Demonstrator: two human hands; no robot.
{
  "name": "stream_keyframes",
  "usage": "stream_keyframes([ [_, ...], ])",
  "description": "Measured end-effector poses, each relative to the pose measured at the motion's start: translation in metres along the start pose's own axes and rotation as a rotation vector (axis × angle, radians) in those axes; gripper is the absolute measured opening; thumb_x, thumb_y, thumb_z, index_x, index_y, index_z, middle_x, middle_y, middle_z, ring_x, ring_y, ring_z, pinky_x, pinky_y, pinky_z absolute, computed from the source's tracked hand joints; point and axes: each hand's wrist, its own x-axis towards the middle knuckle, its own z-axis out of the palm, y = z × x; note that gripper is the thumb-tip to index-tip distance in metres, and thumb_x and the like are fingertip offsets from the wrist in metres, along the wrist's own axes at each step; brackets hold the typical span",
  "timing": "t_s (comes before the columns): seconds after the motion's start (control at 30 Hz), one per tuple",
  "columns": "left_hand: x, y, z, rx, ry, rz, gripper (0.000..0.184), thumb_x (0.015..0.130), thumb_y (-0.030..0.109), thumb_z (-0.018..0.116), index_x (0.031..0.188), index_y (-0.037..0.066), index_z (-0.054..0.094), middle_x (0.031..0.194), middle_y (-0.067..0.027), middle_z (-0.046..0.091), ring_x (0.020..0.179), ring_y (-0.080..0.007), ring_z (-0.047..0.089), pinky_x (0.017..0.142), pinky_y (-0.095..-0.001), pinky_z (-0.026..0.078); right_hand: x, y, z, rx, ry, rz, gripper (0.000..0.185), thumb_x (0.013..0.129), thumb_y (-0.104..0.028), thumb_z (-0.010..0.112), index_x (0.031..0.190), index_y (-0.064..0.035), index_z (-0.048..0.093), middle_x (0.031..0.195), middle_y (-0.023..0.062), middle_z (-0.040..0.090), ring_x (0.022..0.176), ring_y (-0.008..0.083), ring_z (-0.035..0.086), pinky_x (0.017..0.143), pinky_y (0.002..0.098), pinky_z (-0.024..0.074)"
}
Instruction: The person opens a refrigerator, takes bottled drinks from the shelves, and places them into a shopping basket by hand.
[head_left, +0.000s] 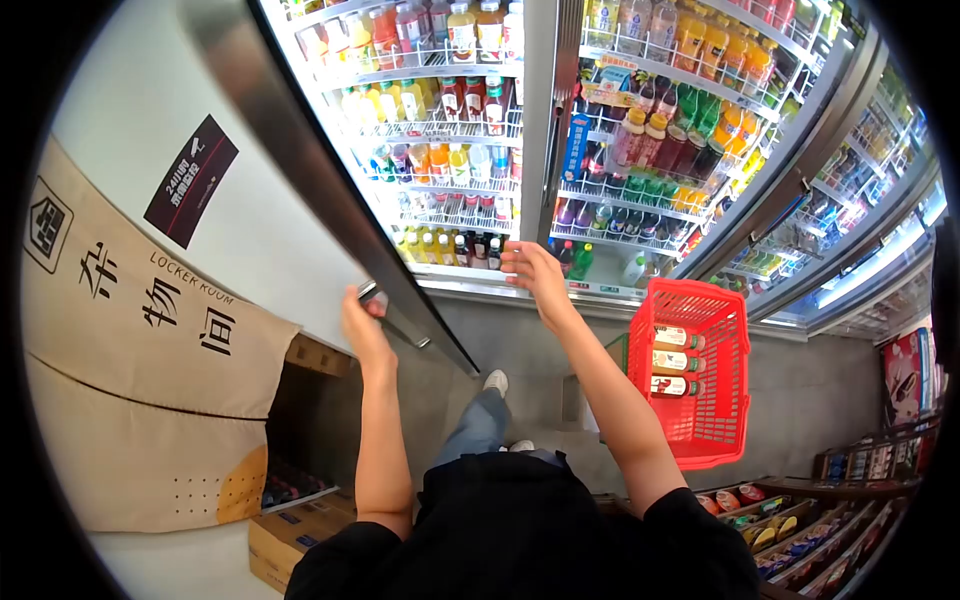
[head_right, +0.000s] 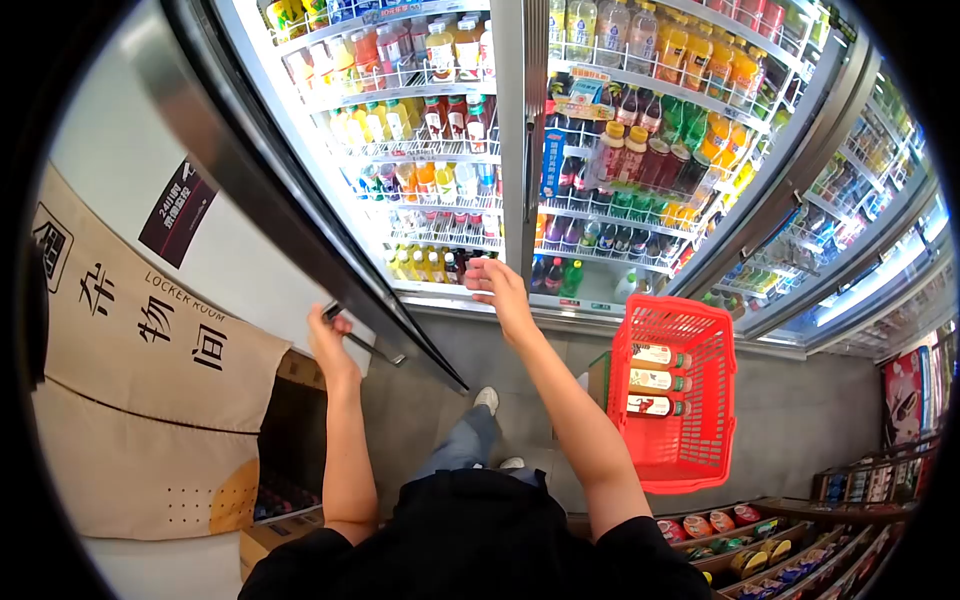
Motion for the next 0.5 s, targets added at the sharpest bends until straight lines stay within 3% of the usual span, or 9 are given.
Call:
stream_keyframes([
  [0.03, -0.003, 0.003, -0.011, 0.032, 0.051, 0.101, 0.026, 0.099, 0.027, 0.049, 0.090, 0.004, 0.055, 0.082, -0.0033, 0.051, 0.077, -0.0124, 0.048, 0.075, -0.0278, 0.040, -0.002, 0.006, 0.000, 0.007, -0.001, 0.003, 0.037, 0.102, -0.033, 0.047, 0.119, -0.0040, 0.062, 0.104, 0.0063, 0.066, 0.090, 0.0145, 0.062, 0.079, 0.0290, 0.0508],
  [0.1, -0.017, 0.009, -0.020, 0.419, 0.429, 0.617, 0.022, 0.099, 0.023, 0.052, 0.098, 0.001, 0.050, 0.101, -0.0089, 0.046, 0.094, -0.0157, 0.045, 0.088, -0.0321, 0.039, -0.003, 0.018, 0.001, -0.003, -0.015, 0.041, 0.037, 0.102, -0.033, 0.046, 0.119, -0.0042, 0.062, 0.104, 0.0064, 0.066, 0.091, 0.0152, 0.063, 0.079, 0.0291, 0.0508],
  [0.13, -0.029, 0.018, -0.022, 0.341, 0.406, 0.716, 0.022, 0.098, 0.018, 0.052, 0.107, -0.001, 0.045, 0.113, -0.0118, 0.041, 0.102, -0.0192, 0.041, 0.093, -0.0363, 0.038, -0.003, 0.018, 0.005, -0.013, -0.027, 0.044, 0.039, 0.101, -0.035, 0.046, 0.119, -0.0040, 0.062, 0.105, 0.0068, 0.066, 0.091, 0.0154, 0.063, 0.080, 0.0293, 0.0509],
  [0.23, -0.044, 0.026, -0.012, 0.413, 0.014, 1.213, 0.015, 0.098, 0.008, 0.048, 0.108, -0.002, 0.049, 0.102, -0.0087, 0.050, 0.097, -0.0186, 0.048, 0.085, -0.0334, 0.041, 0.002, 0.013, 0.022, -0.008, -0.044, 0.037, 0.040, 0.101, -0.035, 0.046, 0.119, -0.0035, 0.061, 0.105, 0.0067, 0.066, 0.091, 0.0151, 0.063, 0.080, 0.0292, 0.0508],
  [0.3, -0.039, 0.021, 0.009, 0.427, -0.310, 1.063, 0.014, 0.097, 0.010, 0.051, 0.107, 0.000, 0.053, 0.098, -0.0083, 0.055, 0.092, -0.0167, 0.053, 0.081, -0.0316, 0.043, 0.010, 0.009, 0.034, -0.025, -0.065, 0.034, 0.040, 0.101, -0.035, 0.046, 0.119, -0.0035, 0.061, 0.104, 0.0068, 0.066, 0.091, 0.0148, 0.063, 0.080, 0.0295, 0.0508],
  [0.37, -0.025, 0.009, 0.038, 0.161, -0.429, 0.328, 0.017, 0.096, 0.012, 0.055, 0.109, 0.003, 0.055, 0.099, -0.0072, 0.060, 0.085, -0.0146, 0.056, 0.077, -0.0281, 0.045, 0.018, 0.007, 0.044, -0.020, -0.117, 0.027, 0.039, 0.101, -0.035, 0.046, 0.118, -0.0035, 0.061, 0.104, 0.0067, 0.066, 0.091, 0.0147, 0.063, 0.079, 0.0295, 0.0507],
  [0.5, 0.037, -0.007, 0.063, 0.280, -0.496, 0.196, 0.017, 0.097, 0.016, 0.056, 0.108, 0.004, 0.059, 0.087, -0.0038, 0.064, 0.079, -0.0108, 0.059, 0.072, -0.0250, 0.047, 0.029, 0.004, 0.056, -0.034, -0.135, 0.009, 0.040, 0.102, -0.036, 0.045, 0.119, -0.0031, 0.060, 0.103, 0.0063, 0.065, 0.091, 0.0141, 0.063, 0.080, 0.0287, 0.0506],
])
